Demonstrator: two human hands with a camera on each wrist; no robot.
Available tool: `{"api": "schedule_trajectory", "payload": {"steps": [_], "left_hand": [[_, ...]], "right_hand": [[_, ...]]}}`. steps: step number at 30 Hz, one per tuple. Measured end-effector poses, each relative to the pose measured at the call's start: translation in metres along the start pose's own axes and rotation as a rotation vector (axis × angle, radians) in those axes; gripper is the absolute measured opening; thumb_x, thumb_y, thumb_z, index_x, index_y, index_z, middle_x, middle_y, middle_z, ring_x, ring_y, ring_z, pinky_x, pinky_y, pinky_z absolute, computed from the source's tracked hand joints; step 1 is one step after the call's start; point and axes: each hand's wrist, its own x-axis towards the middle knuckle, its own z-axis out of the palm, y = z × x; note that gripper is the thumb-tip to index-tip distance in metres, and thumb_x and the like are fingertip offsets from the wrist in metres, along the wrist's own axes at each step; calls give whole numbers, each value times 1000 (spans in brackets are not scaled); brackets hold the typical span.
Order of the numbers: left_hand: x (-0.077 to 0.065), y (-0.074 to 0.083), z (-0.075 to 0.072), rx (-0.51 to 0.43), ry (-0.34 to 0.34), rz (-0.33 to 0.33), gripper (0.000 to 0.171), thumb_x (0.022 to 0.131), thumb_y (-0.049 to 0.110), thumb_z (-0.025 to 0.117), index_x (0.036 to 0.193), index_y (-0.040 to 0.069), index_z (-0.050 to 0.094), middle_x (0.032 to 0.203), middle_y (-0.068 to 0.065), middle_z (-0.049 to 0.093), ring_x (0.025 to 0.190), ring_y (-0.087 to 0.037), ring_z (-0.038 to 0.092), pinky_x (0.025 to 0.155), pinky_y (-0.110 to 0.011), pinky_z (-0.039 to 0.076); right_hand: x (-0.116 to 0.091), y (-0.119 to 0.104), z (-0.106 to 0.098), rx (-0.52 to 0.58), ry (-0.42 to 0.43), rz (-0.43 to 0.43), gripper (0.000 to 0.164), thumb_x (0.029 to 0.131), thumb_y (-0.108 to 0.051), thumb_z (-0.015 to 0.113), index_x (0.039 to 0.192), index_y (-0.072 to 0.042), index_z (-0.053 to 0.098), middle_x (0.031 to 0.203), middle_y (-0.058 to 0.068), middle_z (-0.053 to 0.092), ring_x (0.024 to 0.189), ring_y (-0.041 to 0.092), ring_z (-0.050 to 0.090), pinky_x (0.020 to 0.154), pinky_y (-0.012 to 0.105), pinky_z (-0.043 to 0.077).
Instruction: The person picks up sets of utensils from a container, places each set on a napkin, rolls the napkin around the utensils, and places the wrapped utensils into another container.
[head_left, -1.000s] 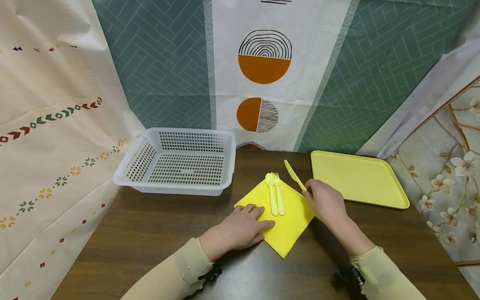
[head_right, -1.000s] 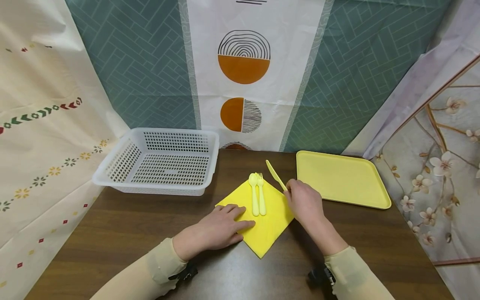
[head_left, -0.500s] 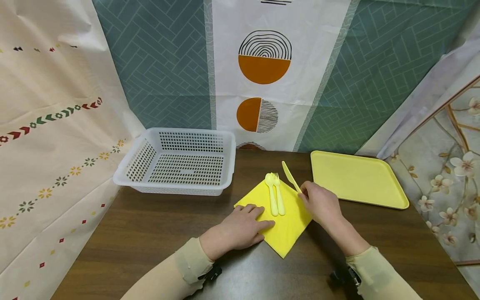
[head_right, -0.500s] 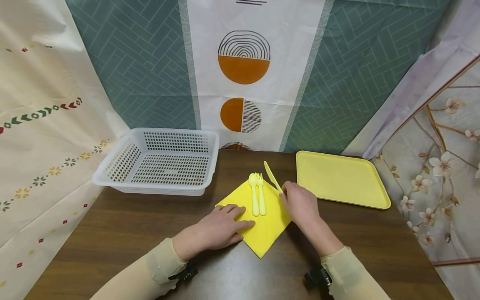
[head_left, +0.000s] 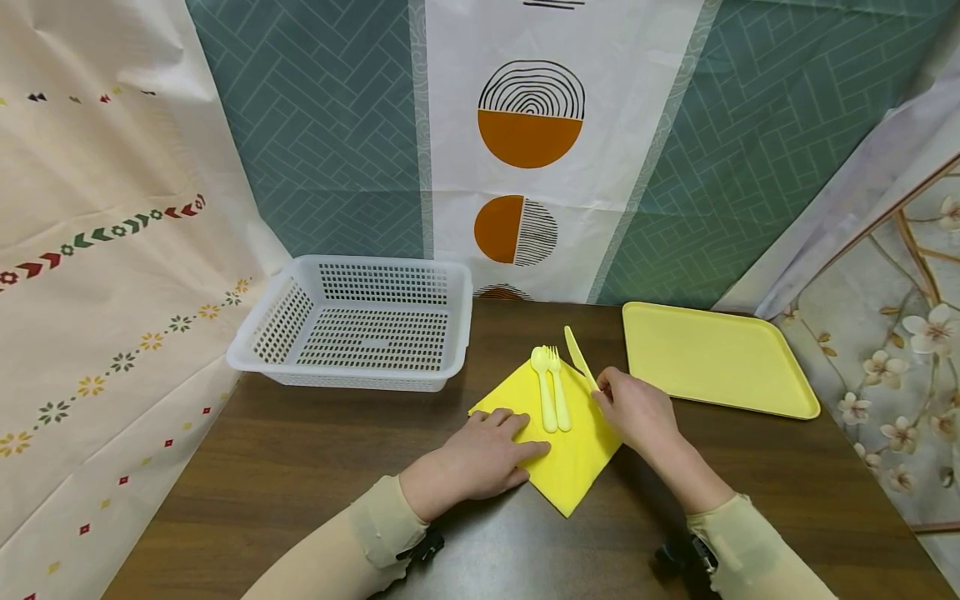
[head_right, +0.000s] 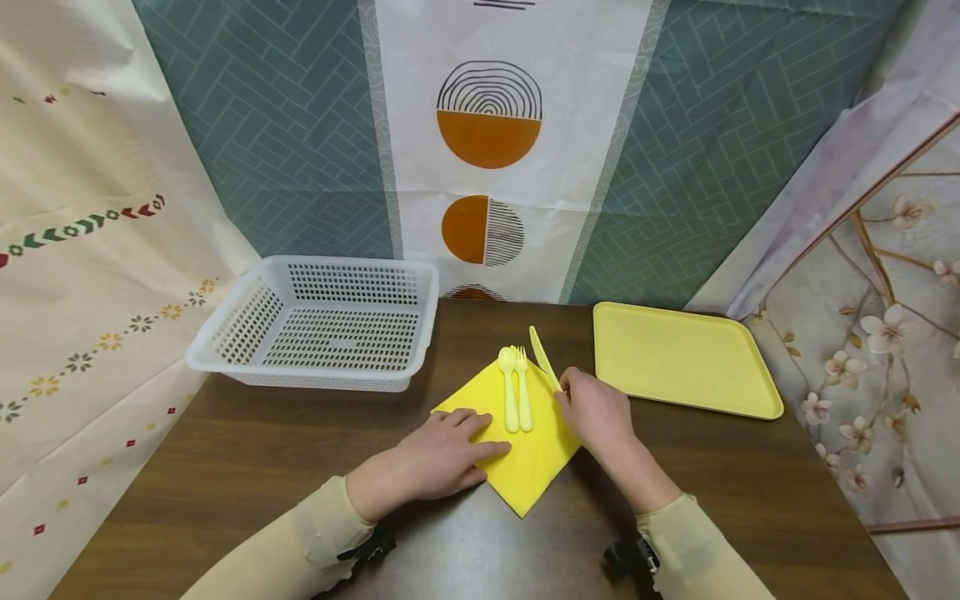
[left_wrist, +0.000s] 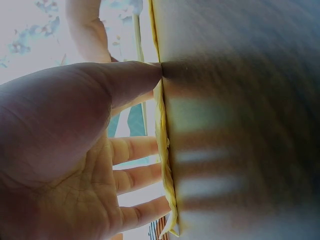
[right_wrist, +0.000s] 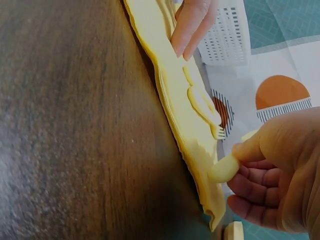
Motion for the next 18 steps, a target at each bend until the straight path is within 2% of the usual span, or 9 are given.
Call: {"api": "schedule_trajectory", "payload": {"steps": [18], "left_hand": [[-1,-1,0,-7,-1,-2,47,99,47,60,145,43,52,144,-5,51,129,-29,48,97,-52,44]], "right_hand": [[4,-2,9,11,-49,31,16,94,-23,71,97,-8,66,76,1,60,63,19,51,56,36,42]]}}
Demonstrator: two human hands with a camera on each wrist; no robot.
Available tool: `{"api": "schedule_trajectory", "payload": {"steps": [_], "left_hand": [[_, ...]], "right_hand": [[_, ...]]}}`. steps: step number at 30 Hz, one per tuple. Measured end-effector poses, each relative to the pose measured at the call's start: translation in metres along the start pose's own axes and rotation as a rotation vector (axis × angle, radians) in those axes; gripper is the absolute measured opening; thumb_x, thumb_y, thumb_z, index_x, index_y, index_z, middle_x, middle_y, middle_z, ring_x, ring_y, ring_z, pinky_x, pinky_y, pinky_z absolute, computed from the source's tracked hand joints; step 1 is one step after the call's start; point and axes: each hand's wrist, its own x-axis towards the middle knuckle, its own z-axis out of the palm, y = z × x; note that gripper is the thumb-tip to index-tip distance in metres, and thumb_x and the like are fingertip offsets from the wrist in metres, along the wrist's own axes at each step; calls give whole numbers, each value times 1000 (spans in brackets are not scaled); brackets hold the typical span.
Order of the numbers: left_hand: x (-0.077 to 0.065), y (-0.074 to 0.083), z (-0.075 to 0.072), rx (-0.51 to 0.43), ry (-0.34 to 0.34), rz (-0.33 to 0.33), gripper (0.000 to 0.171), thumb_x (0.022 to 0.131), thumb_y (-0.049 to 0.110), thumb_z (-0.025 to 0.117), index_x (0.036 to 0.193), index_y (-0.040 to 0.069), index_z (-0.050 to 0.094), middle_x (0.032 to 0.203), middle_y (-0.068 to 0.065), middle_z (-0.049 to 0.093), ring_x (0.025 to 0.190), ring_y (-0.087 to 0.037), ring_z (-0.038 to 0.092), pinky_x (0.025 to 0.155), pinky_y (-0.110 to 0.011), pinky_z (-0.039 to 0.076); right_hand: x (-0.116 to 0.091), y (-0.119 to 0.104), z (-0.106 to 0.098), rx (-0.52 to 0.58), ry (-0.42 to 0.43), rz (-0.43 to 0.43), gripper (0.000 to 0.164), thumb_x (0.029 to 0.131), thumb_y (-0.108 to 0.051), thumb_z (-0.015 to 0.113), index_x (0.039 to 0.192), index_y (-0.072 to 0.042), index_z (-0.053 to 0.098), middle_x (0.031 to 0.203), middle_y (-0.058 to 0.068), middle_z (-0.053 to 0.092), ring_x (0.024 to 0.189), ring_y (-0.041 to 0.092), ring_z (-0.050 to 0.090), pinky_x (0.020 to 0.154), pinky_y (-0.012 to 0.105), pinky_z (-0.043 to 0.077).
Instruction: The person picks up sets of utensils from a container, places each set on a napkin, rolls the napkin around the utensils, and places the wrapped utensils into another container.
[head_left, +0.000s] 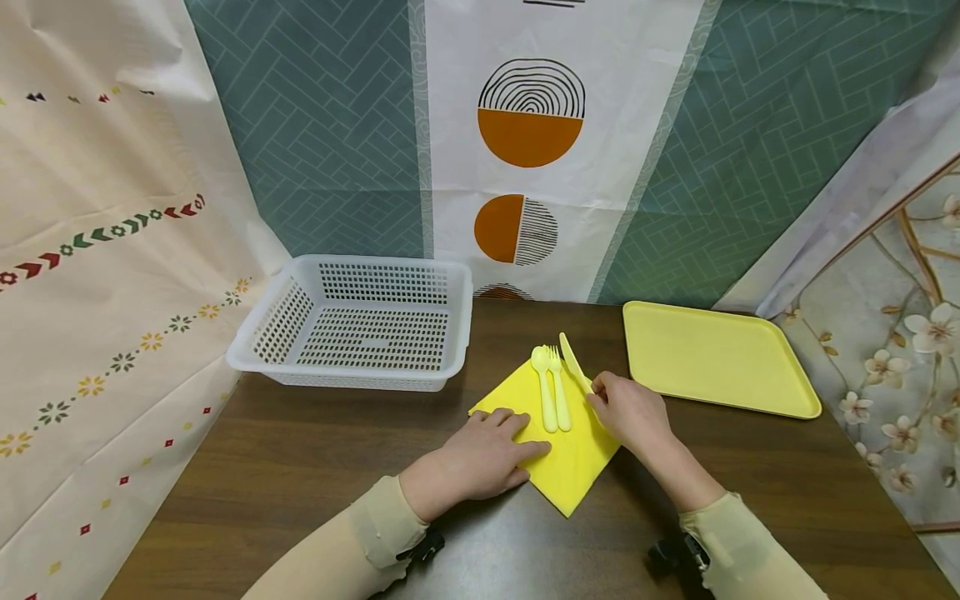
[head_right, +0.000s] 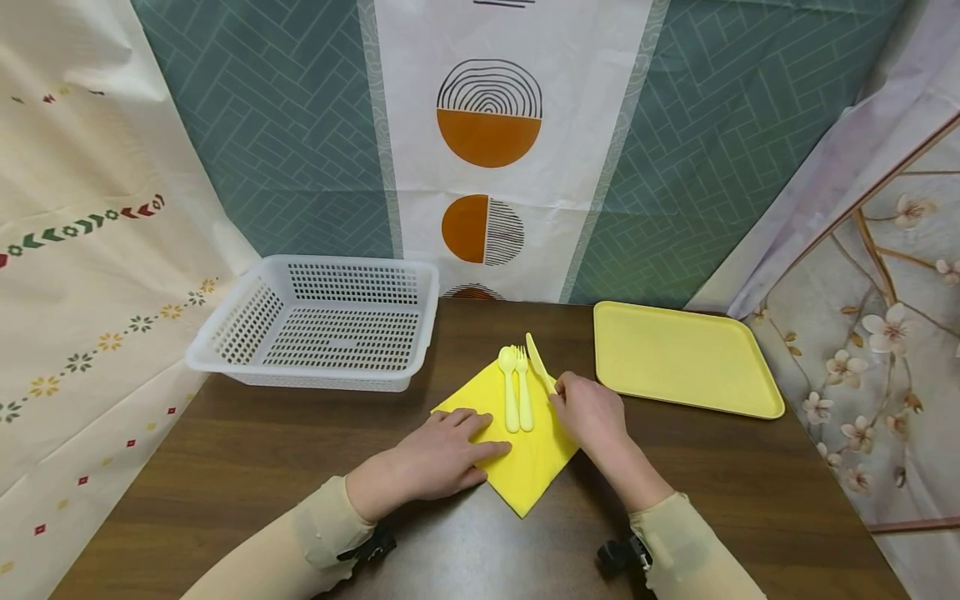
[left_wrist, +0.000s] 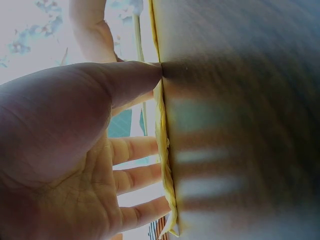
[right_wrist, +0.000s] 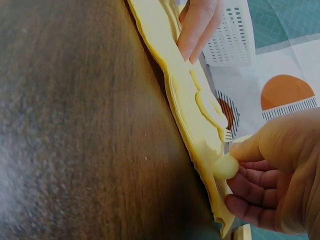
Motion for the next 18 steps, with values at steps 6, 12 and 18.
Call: {"api": "schedule_trajectory", "payload": {"steps": [6,12,18], "left_hand": [[0,0,0,5,-1,-1,47,99,48,59,145,43,51,145,-5,50,130,-29,47,97,-52,44],[1,0,0,7,-9,-3,48,99,48,59,146,43,51,146,-5,50,131,-29,47,97,-52,44],[0,-1,-1,-1,-18,-5,48,99,48,60,146,44,51,146,-5,50,130,-28,46,98,-51,43]], "right_hand": [[2,-1,1,5,-14,14,18,95,-24,70,100,-8,67,78,2,62,65,19,53,58,37,44],[3,-3,1,18,-20,15,26,95,-25,70,112,-5,68,90,5,70,71,20,59,63,40,49],[3,-5,2,24,-29,19,31,94,-26,72,118,-7,65,91,5,70,70,19,59,62,38,48]]}}
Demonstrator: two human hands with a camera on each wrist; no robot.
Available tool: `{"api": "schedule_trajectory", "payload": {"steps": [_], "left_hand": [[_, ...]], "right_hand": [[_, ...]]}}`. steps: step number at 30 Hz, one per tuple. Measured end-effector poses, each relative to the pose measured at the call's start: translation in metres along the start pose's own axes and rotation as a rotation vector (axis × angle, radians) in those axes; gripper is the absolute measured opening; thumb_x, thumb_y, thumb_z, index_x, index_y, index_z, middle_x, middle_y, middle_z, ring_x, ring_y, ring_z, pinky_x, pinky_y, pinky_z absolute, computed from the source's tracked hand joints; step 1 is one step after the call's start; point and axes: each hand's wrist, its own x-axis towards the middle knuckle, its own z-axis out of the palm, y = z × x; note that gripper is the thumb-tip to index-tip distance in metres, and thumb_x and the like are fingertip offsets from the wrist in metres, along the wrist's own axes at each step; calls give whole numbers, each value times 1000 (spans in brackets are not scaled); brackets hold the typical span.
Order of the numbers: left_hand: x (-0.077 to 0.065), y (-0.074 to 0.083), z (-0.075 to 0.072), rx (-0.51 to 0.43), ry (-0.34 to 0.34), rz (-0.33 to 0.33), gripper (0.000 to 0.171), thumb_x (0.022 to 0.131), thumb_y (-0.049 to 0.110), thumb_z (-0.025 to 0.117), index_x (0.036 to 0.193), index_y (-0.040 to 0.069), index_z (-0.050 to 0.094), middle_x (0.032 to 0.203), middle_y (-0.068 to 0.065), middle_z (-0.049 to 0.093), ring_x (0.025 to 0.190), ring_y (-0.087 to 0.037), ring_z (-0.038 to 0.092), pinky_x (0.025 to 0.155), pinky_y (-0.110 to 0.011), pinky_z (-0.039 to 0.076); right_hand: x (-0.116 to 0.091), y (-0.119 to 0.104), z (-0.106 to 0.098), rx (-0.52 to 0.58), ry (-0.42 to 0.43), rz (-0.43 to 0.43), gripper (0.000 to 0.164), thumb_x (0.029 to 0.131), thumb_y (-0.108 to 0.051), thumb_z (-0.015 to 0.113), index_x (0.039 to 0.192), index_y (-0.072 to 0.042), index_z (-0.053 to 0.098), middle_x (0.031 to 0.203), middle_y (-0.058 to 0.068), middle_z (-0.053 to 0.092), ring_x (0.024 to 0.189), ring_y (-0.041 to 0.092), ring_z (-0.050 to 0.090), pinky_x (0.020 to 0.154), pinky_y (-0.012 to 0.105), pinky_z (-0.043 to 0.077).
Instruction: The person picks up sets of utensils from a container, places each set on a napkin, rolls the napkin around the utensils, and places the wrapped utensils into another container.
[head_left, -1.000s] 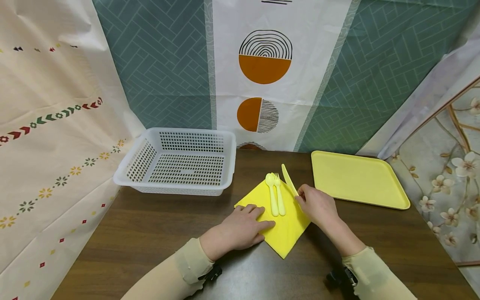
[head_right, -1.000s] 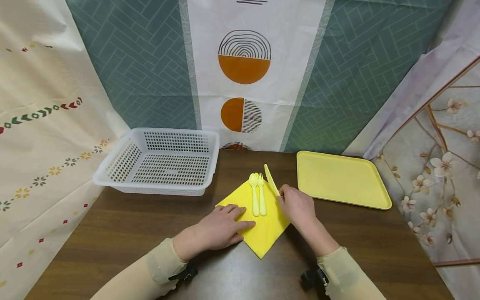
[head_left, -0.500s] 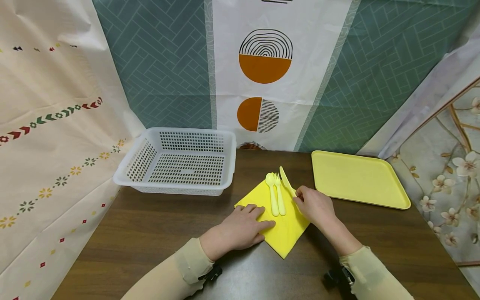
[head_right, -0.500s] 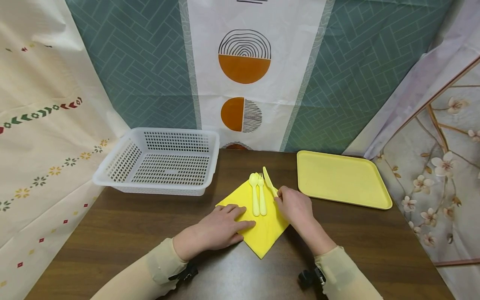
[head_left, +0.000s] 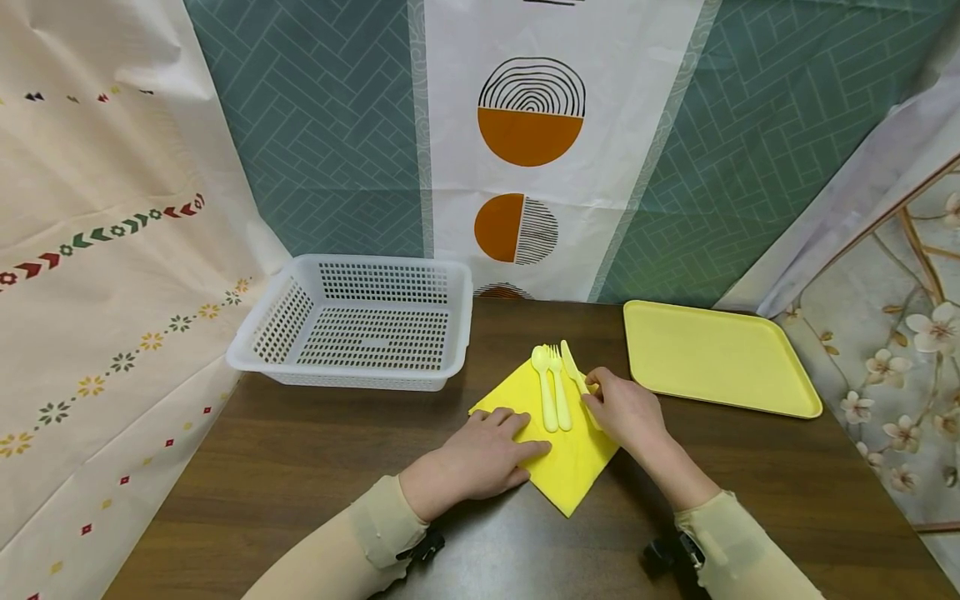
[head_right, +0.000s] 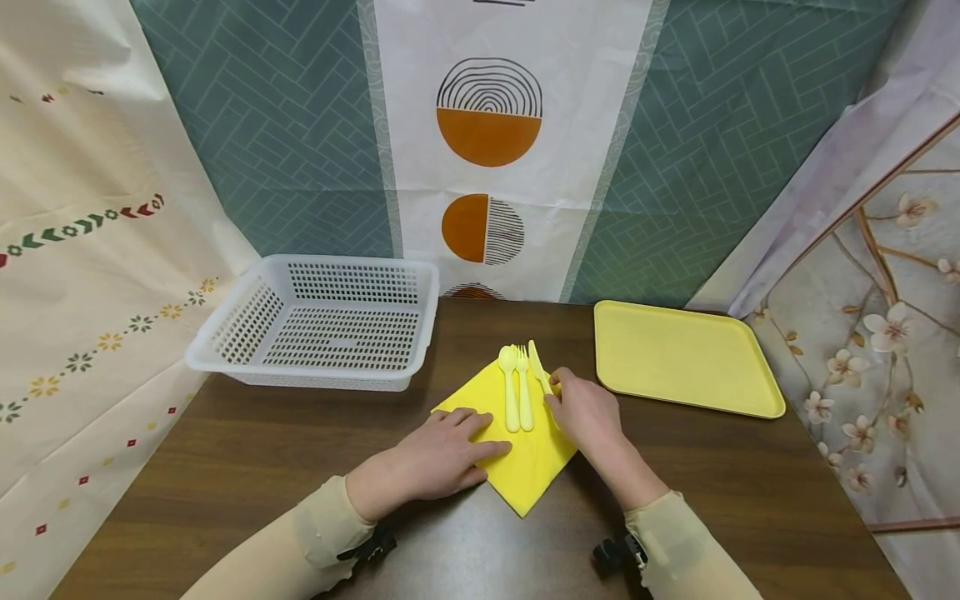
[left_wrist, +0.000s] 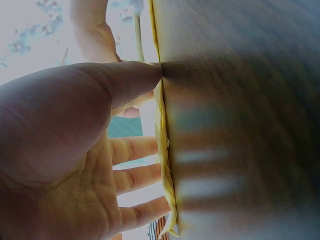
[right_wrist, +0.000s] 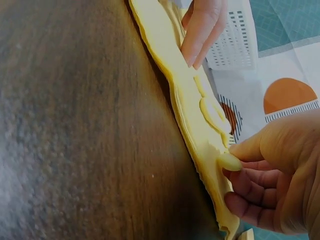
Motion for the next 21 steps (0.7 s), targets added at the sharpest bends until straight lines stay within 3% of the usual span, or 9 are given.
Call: {"api": "schedule_trajectory", "payload": {"steps": [21], "left_hand": [[0,0,-3,-9,-14,-1,48,99,48,60,146,44,51,146,-5,50,130,-28,46,98,-52,43]], "right_hand": [[1,-7,4,24,-29,11,32,95,-27,70,121,-9,62,90,4,68,63,17,54,56,33,43]]}}
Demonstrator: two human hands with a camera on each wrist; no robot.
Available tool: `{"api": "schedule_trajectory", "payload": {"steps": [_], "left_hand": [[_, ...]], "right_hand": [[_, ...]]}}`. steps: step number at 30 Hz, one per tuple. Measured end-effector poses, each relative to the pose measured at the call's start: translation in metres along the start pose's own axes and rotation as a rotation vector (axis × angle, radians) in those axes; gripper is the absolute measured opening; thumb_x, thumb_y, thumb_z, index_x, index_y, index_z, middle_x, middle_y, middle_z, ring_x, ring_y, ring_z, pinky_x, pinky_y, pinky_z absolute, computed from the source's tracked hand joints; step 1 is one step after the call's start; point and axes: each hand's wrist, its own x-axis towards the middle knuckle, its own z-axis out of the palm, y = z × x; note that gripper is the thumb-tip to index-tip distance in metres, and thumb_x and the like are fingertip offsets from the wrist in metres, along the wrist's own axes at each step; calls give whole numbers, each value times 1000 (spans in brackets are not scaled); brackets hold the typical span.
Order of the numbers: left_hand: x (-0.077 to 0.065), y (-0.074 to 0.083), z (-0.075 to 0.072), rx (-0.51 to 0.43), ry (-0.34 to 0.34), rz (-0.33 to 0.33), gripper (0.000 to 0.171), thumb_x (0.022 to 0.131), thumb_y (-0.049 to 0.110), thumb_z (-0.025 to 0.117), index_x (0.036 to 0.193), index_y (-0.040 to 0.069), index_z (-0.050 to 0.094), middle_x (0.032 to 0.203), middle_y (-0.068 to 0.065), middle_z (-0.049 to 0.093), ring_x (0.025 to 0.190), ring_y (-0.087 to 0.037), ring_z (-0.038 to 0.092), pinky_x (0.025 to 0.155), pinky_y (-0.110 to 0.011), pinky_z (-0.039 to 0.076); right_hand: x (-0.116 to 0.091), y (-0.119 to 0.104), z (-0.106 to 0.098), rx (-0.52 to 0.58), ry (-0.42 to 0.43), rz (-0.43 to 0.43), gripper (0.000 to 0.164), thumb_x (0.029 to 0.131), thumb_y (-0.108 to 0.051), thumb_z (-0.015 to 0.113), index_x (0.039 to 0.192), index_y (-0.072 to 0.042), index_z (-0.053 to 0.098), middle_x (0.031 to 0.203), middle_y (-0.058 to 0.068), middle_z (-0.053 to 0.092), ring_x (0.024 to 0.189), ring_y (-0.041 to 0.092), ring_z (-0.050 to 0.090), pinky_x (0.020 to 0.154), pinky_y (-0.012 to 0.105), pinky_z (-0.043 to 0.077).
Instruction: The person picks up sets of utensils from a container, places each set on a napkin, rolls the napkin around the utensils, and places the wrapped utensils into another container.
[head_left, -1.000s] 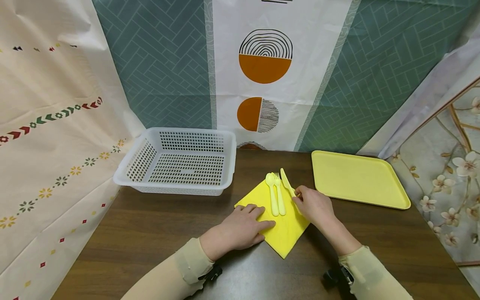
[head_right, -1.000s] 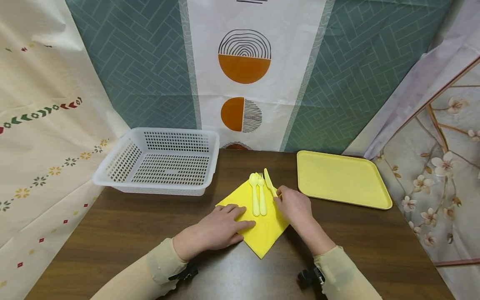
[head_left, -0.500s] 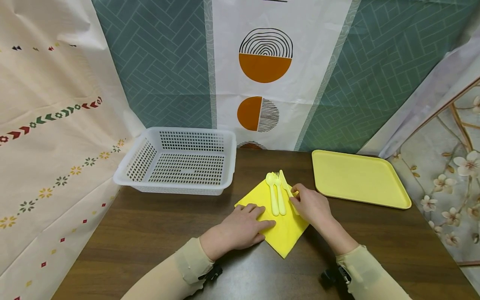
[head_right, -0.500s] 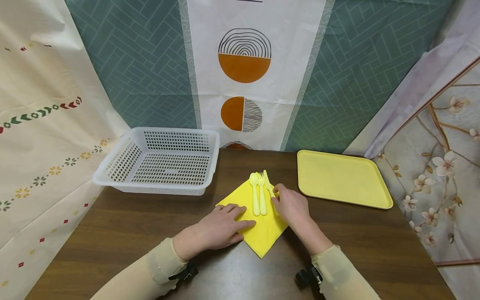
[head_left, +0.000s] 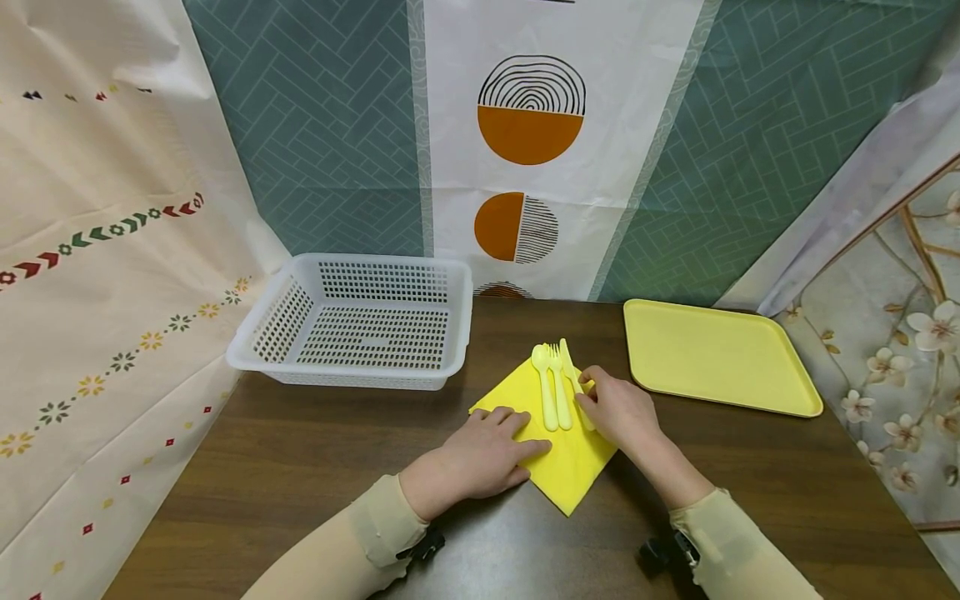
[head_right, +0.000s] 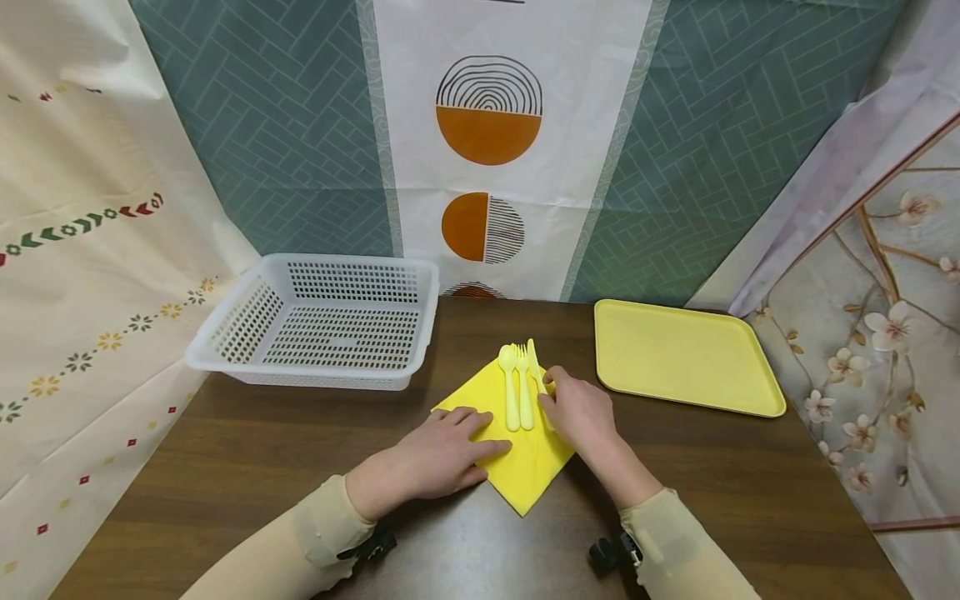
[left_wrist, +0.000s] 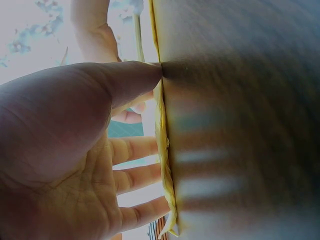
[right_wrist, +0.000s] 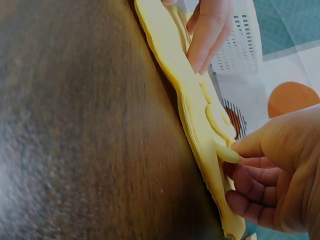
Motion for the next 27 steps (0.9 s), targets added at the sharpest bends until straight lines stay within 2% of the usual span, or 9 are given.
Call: {"api": "schedule_trajectory", "payload": {"steps": [15,27], "left_hand": [[1,0,1,2,-5,-2,48,99,49,59,146,44,50,147,-6,50,131,-29,46,98,-52,43],[0,0,2,1,2,-2,48,99,49,59,146,44,50,147,-6,50,131,-29,46,98,-53,44]], "right_hand": [[0,-3,0,18,-6,-13,32,95,-28,70,121,-11,62,89,2,69,61,15,54,55,33,42],[0,-2,2,17,7,-38,26,94,-28,70,115,-13,65,89,0,70,65,15,56,58,34,44]]}}
